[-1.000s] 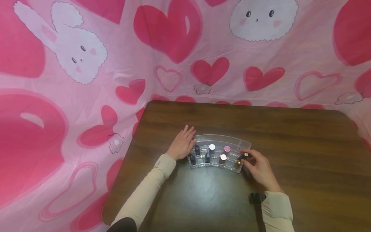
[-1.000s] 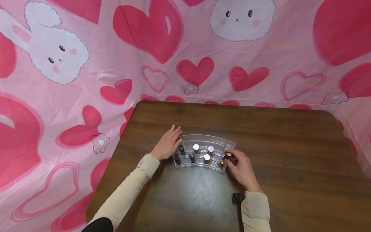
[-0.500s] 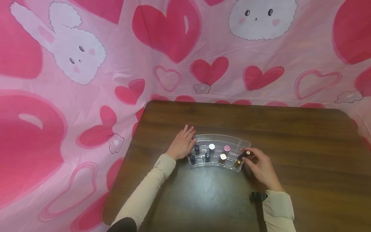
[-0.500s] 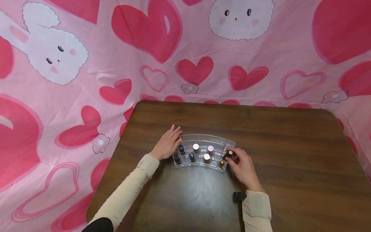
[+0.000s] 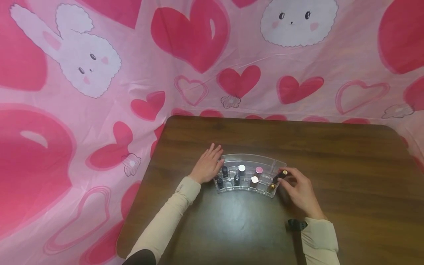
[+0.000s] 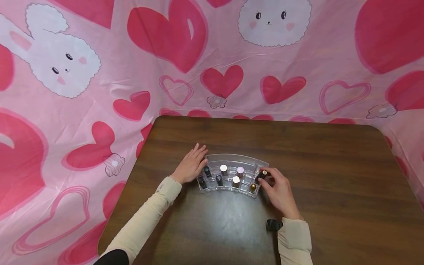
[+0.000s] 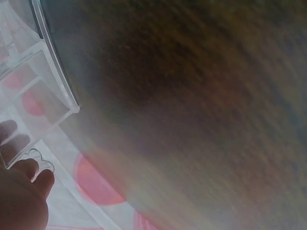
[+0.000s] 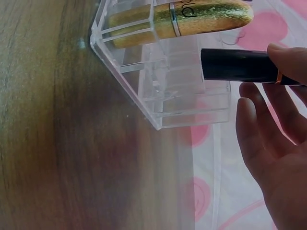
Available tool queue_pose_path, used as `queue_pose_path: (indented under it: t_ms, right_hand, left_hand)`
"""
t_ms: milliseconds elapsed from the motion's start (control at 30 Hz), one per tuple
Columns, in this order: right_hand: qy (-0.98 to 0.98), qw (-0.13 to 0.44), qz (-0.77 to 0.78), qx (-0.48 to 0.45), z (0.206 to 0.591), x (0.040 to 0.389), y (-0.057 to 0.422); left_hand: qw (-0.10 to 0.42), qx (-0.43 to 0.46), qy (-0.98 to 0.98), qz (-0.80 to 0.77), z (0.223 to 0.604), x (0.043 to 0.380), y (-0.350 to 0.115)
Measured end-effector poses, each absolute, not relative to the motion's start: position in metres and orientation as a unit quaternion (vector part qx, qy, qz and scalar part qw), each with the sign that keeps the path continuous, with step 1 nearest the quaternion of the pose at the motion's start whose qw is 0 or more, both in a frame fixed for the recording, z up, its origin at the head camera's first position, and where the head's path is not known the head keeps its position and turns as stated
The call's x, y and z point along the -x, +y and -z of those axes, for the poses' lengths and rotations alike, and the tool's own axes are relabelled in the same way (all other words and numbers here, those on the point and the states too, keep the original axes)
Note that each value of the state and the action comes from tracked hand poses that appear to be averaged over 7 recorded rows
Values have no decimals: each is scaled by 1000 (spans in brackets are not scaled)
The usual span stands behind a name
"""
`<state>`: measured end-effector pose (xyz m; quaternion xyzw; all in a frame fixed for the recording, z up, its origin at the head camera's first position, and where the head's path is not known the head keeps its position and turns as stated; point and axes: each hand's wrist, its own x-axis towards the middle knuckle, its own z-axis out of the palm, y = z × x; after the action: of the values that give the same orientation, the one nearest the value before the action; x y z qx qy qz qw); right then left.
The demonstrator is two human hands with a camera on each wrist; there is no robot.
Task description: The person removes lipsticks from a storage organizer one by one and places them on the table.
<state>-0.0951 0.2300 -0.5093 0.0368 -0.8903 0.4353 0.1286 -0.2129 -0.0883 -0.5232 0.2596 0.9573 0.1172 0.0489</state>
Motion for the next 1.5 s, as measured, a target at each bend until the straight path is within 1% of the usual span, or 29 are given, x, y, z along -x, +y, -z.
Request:
queue_pose_path:
  t_ms: [167, 667, 1033, 1300, 1500]
  right_hand:
    - [-882, 140, -449, -39, 509, 97, 230]
    - [-885, 131, -446, -34, 504, 98, 229]
    - [-882, 140, -449, -27, 499, 96, 234]
    - [-865, 176, -468, -35, 498, 97, 237]
    - [-861, 187, -472, -37, 499, 97, 240]
  left_hand:
    - [45, -262, 956, -122, 525, 213, -89]
    - [40, -261, 956, -124, 526, 213, -89]
    - [42, -265, 957, -114, 527, 215, -89]
    - [39, -262, 957, -118, 527, 215, -89]
    - [39, -263, 957, -119, 528, 213, -89]
